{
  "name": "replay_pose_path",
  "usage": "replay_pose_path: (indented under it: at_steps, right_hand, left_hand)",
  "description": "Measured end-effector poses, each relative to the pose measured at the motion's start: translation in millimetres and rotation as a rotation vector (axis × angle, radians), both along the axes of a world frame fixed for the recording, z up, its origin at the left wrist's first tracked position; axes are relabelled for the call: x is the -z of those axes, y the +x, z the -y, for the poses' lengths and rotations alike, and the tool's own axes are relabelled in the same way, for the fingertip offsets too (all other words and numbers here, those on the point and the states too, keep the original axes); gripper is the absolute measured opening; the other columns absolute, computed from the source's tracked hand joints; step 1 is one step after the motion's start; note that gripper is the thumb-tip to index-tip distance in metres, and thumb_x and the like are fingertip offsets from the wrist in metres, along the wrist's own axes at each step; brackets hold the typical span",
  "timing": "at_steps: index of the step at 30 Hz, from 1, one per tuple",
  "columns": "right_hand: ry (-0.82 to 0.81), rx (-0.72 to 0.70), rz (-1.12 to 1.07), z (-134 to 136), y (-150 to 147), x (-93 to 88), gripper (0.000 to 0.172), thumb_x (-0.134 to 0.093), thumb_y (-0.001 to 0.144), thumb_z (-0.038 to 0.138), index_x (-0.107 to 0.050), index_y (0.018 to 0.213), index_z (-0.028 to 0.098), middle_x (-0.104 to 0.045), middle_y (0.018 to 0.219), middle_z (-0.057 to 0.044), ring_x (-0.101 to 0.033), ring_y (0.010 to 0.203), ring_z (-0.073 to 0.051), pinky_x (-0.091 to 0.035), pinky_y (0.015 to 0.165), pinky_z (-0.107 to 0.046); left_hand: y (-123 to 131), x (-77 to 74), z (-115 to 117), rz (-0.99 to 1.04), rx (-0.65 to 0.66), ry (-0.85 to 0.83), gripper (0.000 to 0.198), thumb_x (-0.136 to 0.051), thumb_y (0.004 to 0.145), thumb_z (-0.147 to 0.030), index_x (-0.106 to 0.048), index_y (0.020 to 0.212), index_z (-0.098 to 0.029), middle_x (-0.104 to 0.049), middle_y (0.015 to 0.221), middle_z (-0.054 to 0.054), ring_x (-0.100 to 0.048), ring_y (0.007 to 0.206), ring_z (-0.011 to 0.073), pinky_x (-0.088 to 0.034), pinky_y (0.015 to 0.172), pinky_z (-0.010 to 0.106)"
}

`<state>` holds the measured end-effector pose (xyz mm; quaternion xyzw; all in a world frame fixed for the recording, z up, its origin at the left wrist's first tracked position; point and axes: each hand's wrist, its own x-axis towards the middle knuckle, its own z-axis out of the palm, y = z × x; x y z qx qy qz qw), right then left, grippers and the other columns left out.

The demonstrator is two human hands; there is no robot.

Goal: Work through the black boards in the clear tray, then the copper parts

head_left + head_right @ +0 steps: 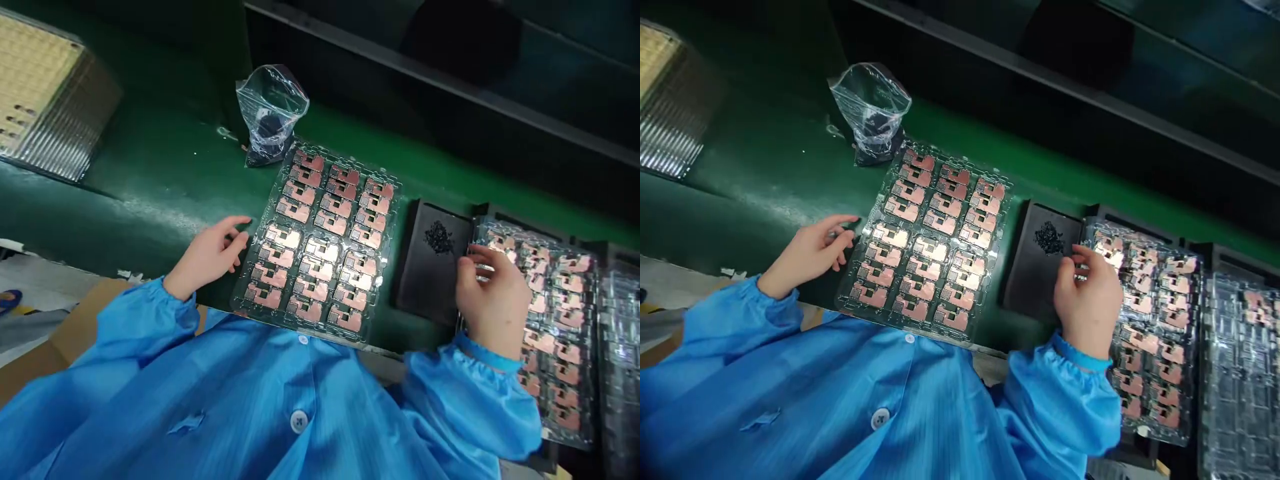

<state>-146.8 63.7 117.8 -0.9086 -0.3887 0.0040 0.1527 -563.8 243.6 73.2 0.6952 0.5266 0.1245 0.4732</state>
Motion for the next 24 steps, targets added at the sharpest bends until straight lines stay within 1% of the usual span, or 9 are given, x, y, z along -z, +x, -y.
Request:
replay_pose_path:
  at_steps: [2,4,7,9,13,16,19,21,24]
  right_hand:
    - [-0.093,0.019,0.047,-17.3,11.5,8.7,0.034,-0.065,0.089,0.027,-0.072,0.121,0.016,-0.071,0.099,-0.014,-0.063,0.083,-0.027,-0.045,0.074,-0.039]
    - [-0.106,0.061,0.110,-28.0,12.7,23.5,0.033,-0.067,0.088,0.030,-0.075,0.116,0.017,-0.070,0.098,-0.014,-0.061,0.087,-0.030,-0.041,0.074,-0.039]
    - [-0.056,0.139,0.185,-32.5,4.6,42.5,0.031,-0.061,0.090,0.033,-0.076,0.112,0.017,-0.068,0.097,-0.014,-0.058,0.080,-0.027,-0.036,0.068,-0.036]
    - [-0.030,0.164,0.200,-31.3,0.5,48.4,0.029,-0.059,0.090,0.033,-0.077,0.107,0.017,-0.068,0.095,-0.013,-0.055,0.073,-0.025,-0.031,0.065,-0.034]
    - [0.006,0.184,0.198,-28.4,1.9,48.0,0.027,-0.059,0.090,0.037,-0.076,0.096,0.017,-0.069,0.090,-0.011,-0.054,0.070,-0.023,-0.026,0.062,-0.033]
    - [0.003,0.190,0.181,-27.2,4.7,45.6,0.027,-0.057,0.090,0.039,-0.074,0.092,0.018,-0.069,0.086,-0.010,-0.054,0.069,-0.023,-0.025,0.061,-0.033]
    - [-0.007,0.196,0.151,-25.6,6.2,43.5,0.029,-0.054,0.091,0.043,-0.070,0.089,0.019,-0.068,0.080,-0.009,-0.052,0.066,-0.023,-0.026,0.060,-0.032]
    - [-0.010,0.199,0.130,-24.2,7.4,41.5,0.032,-0.052,0.091,0.047,-0.067,0.087,0.019,-0.066,0.076,-0.010,-0.052,0.065,-0.024,-0.027,0.059,-0.033]
    - [-0.009,0.193,0.097,-22.5,10.4,36.9,0.036,-0.047,0.091,0.053,-0.062,0.085,0.020,-0.064,0.074,-0.011,-0.053,0.064,-0.026,-0.028,0.059,-0.034]
  left_hand:
    - [11.5,0.1,-18.1,-0.036,0.069,0.013,0.047,-0.052,0.098,-0.046,-0.058,0.138,-0.023,-0.065,0.076,0.000,-0.063,0.049,0.0155,-0.050,0.042,0.024]
    - [26.6,1.6,-34.3,-0.072,0.113,0.068,0.047,-0.051,0.100,-0.047,-0.059,0.139,-0.024,-0.064,0.070,-0.002,-0.061,0.048,0.0159,-0.047,0.045,0.025]
    - [48.7,5.3,-53.0,-0.128,0.126,0.200,0.046,-0.050,0.101,-0.045,-0.061,0.138,-0.020,-0.057,0.059,-0.003,-0.056,0.049,0.0178,-0.042,0.053,0.027]
    - [58.3,8.0,-59.9,-0.158,0.127,0.283,0.044,-0.050,0.100,-0.041,-0.063,0.135,-0.017,-0.053,0.056,-0.003,-0.054,0.051,0.0191,-0.038,0.054,0.028]
    - [61.8,13.1,-59.5,-0.193,0.158,0.366,0.045,-0.047,0.101,-0.039,-0.063,0.135,-0.016,-0.059,0.062,0.000,-0.056,0.056,0.0205,-0.033,0.053,0.029]
    - [58.1,17.6,-49.7,-0.218,0.192,0.385,0.046,-0.046,0.101,-0.041,-0.062,0.137,-0.016,-0.066,0.070,0.003,-0.059,0.059,0.0227,-0.032,0.052,0.031]
    - [54.8,20.9,-38.7,-0.248,0.225,0.394,0.046,-0.046,0.101,-0.042,-0.062,0.135,-0.017,-0.068,0.073,0.005,-0.061,0.059,0.0249,-0.031,0.050,0.032]
    - [53.1,19.7,-35.5,-0.258,0.257,0.389,0.044,-0.046,0.101,-0.043,-0.061,0.134,-0.018,-0.066,0.068,0.003,-0.059,0.053,0.0235,-0.030,0.046,0.032]
    - [54.5,9.9,-42.5,-0.261,0.300,0.392,0.037,-0.052,0.099,-0.045,-0.064,0.124,-0.021,-0.062,0.064,0.001,-0.054,0.047,0.0201,-0.029,0.042,0.031]
